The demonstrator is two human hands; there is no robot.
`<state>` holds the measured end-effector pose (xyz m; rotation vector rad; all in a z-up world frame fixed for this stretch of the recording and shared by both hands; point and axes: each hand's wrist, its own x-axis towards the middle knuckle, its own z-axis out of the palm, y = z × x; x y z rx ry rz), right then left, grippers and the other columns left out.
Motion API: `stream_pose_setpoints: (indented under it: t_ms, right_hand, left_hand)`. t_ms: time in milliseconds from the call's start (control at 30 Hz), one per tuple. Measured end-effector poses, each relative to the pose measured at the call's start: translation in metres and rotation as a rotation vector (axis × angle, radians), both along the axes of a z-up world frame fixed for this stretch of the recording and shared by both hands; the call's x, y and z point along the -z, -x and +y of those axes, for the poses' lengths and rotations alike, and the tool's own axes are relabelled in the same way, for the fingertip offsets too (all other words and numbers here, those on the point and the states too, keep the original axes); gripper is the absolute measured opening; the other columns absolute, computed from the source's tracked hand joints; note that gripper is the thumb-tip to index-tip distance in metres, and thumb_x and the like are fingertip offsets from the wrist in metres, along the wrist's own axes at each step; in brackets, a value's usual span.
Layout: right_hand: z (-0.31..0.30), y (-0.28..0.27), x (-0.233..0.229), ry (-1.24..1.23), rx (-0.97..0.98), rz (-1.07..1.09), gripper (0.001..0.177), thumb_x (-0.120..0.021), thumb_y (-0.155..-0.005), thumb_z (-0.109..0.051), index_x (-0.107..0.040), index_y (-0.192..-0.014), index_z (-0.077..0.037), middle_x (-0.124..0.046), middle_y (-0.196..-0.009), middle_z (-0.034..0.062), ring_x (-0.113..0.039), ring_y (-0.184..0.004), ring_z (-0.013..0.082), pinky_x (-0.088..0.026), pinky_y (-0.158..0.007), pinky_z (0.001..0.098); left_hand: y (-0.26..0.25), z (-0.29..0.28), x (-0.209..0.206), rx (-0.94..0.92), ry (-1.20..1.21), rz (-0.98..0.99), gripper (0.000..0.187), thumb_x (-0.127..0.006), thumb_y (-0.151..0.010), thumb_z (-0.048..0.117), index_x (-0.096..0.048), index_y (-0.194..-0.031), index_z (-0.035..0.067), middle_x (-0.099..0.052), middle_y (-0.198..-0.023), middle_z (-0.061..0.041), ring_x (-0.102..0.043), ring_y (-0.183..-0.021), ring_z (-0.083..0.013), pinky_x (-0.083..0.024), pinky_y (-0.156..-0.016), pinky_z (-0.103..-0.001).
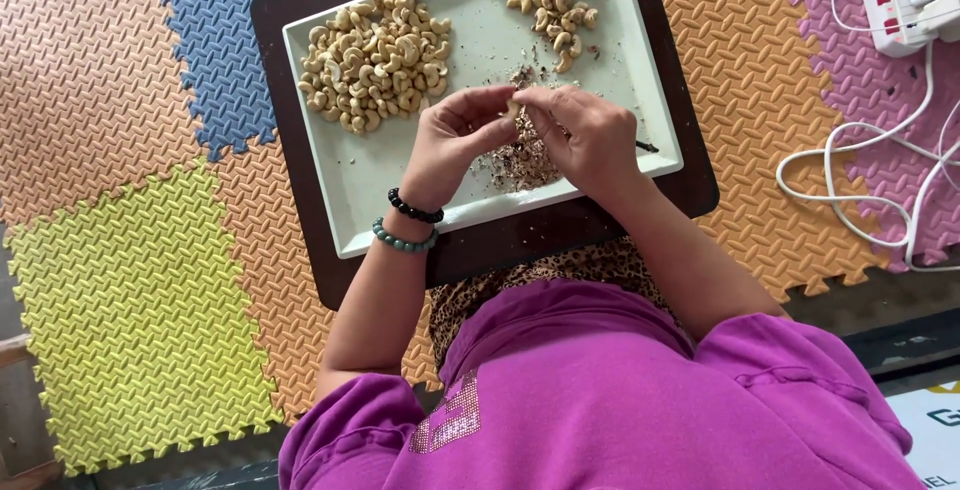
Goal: Manually removing the outer skin from roasted cashew nuts and sorting them into piles on a tray.
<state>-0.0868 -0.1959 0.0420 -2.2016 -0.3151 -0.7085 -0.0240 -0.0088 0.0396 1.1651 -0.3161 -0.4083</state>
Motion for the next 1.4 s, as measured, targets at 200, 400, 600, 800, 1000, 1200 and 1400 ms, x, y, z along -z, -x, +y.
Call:
stream_pose_setpoints:
  t_ms: [200,400,600,800,1000,1200,1400]
  right_hand:
    - [0.004,0.004,-0.020,-0.092,-0.037,0.042,0.020,-0.065,-0.109,-0.012,-0.078,-0.123,-0.007,-0.078,-0.108,0.0207,-0.077,-0.094,0.0378,-0.063,-0.073,0.0452]
    - [0.006,0.002,-0.020,-0.021,-0.005,0.050,0.019,-0.068,-0.106,-0.014,-0.078,-0.122,-0.010,-0.079,-0.109,0.0187,-0.076,-0.098,0.0395,-0.063,-0.075,0.0497]
    - [0.008,0.003,-0.023,-0.150,0.023,0.082,0.018,-0.071,-0.104,-0.011,-0.080,-0.120,-0.012,-0.079,-0.106,0.0151,-0.074,-0.072,0.0306,-0.058,-0.057,0.0395]
    - [0.013,0.001,-0.022,-0.176,0.030,0.080,0.018,-0.073,-0.103,-0.012,-0.080,-0.120,-0.011,-0.079,-0.104,0.0166,-0.075,-0.072,0.0327,-0.058,-0.054,0.0387]
    - [0.012,0.006,-0.021,-0.161,0.012,0.036,0.018,-0.076,-0.101,-0.013,-0.080,-0.118,-0.009,-0.079,-0.104,0.0181,-0.075,-0.071,0.0333,-0.058,-0.054,0.0390]
    - [0.011,0.005,-0.019,-0.113,-0.010,0.015,0.017,-0.075,-0.101,-0.009,-0.081,-0.116,-0.007,-0.079,-0.101,0.0195,-0.075,-0.075,0.0379,-0.059,-0.054,0.0417]
    - [0.009,0.005,-0.017,-0.086,-0.012,-0.015,0.013,-0.076,-0.101,-0.009,-0.082,-0.112,-0.007,-0.080,-0.097,0.0186,-0.077,-0.081,0.0376,-0.061,-0.060,0.0416]
  left_hand:
    - [-0.006,0.005,0.002,0.013,-0.013,0.136,0.028,-0.062,-0.104,0.013,-0.065,-0.129,0.000,-0.075,-0.113,-0.019,-0.078,-0.094,-0.0271,-0.068,-0.082,-0.042]
    - [0.000,0.004,-0.010,0.024,-0.085,0.113,0.033,-0.065,-0.103,0.016,-0.063,-0.133,0.003,-0.075,-0.114,-0.018,-0.077,-0.097,-0.0303,-0.067,-0.080,-0.041]
    - [0.000,0.004,0.006,0.026,-0.057,0.080,0.033,-0.068,-0.101,0.008,-0.063,-0.133,-0.001,-0.072,-0.120,-0.022,-0.074,-0.104,-0.0325,-0.067,-0.084,-0.041]
    - [0.002,0.001,0.011,-0.004,-0.043,0.032,0.038,-0.075,-0.097,0.008,-0.064,-0.132,-0.001,-0.073,-0.118,-0.022,-0.074,-0.102,-0.0282,-0.068,-0.084,-0.041]
    - [0.004,0.000,0.013,-0.020,-0.064,0.032,0.038,-0.076,-0.096,0.010,-0.065,-0.130,-0.002,-0.074,-0.117,-0.020,-0.075,-0.100,-0.0259,-0.068,-0.080,-0.040]
    - [0.003,0.001,0.019,-0.057,-0.059,-0.020,0.035,-0.078,-0.094,0.008,-0.068,-0.126,-0.003,-0.074,-0.114,-0.022,-0.073,-0.100,-0.0241,-0.068,-0.081,-0.040]
    - [0.005,-0.002,0.014,-0.067,-0.068,-0.042,0.033,-0.079,-0.093,0.006,-0.069,-0.124,-0.004,-0.075,-0.111,-0.021,-0.073,-0.098,-0.0208,-0.067,-0.082,-0.037]
